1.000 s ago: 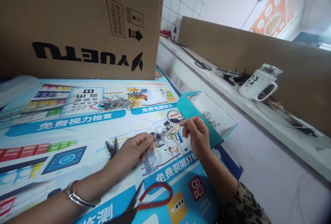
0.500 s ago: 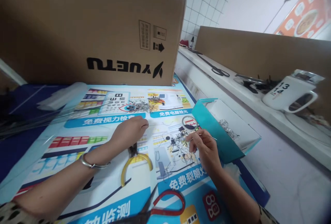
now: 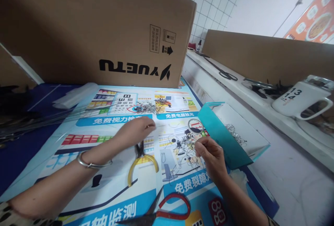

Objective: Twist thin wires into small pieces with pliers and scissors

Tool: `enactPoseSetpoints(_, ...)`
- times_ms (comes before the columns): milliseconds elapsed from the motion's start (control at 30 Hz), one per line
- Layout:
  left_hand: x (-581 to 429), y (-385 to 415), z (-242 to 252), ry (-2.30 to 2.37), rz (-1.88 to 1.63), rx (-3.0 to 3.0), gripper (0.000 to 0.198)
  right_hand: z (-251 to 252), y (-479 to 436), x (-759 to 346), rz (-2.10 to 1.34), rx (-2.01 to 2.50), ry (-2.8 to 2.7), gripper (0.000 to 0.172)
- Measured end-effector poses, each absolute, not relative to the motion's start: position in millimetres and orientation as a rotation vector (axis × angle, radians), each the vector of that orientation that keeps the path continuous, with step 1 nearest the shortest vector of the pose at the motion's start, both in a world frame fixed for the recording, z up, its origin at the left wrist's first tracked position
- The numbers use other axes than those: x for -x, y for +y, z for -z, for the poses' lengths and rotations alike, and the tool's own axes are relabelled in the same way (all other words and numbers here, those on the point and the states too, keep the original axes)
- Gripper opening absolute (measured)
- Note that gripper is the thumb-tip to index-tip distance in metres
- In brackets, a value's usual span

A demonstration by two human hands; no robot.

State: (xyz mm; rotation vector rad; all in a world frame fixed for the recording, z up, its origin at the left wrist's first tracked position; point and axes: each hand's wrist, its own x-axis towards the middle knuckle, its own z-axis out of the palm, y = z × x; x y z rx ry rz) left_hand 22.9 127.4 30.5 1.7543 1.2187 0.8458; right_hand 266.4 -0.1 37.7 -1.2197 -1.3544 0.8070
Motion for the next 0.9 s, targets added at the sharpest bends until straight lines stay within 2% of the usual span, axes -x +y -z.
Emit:
enactPoseSetpoints(67,-39.4,103.6,-34.5,0.954,-0.678,-1.750,0.012,-38.4,-2.4,-264.3,-0.785,1.213,-1.439,0.018)
enactPoseSetpoints(167,-64.4,63.4,-34.5,0.655,-0.499,-1.440,0.023,-36.7,-5.2,-259.2,-0.769,1.165,-1.555,0.014)
enactPoseSetpoints(200,-70.7,52.4,-33.5,0.607,-0.485,-1.385,0.021,-35.6,-5.9,-257.4,-0.774,1.151,-1.581,0.012)
enactPoseSetpoints(300,-80.0,33.4,-29.4,0.613,-0.468,-1.337,0.017,-34.4,-5.5,-254.1,-0.801,1.140,-1.649,0.012)
enactPoseSetpoints(400,-77.1,34.2,-26.2,0.648,-0.494,-1.308,0.021,-36.5,0.6,-259.5,-0.800,1.167,-1.766,0.012)
enactPoseSetpoints(500,-69.6,46.7,-25.4,0.717,-0.631,-1.245,0.021,-33.4,12.3,-276.7,-0.651,1.302,-1.783,0.014)
enactPoseSetpoints(633,-60.4,63.5,-24.4,0.804,-0.913,-1.088,0.019,-15.1,26.5,-299.6,-0.352,1.571,-1.800,0.024)
enactPoseSetpoints(767,-54.2,66.7,-18.2,0.788,-0.950,-0.938,0.018,0.7,30.2,-300.3,-0.195,1.678,-2.088,0.051)
enactPoseSetpoints(800,-53.1,65.8,-16.6,0.774,-0.943,-0.916,0.018,2.7,30.1,-298.6,-0.190,1.691,-2.134,0.053)
enactPoseSetpoints(833,-52.1,64.7,-15.1,0.758,-0.939,-0.896,0.017,4.0,29.9,-297.3,-0.192,1.704,-2.158,0.050)
enactPoseSetpoints(900,-50.6,62.2,-13.0,0.735,-0.928,-0.860,0.015,5.0,30.4,-296.8,-0.218,1.727,-2.150,0.033)
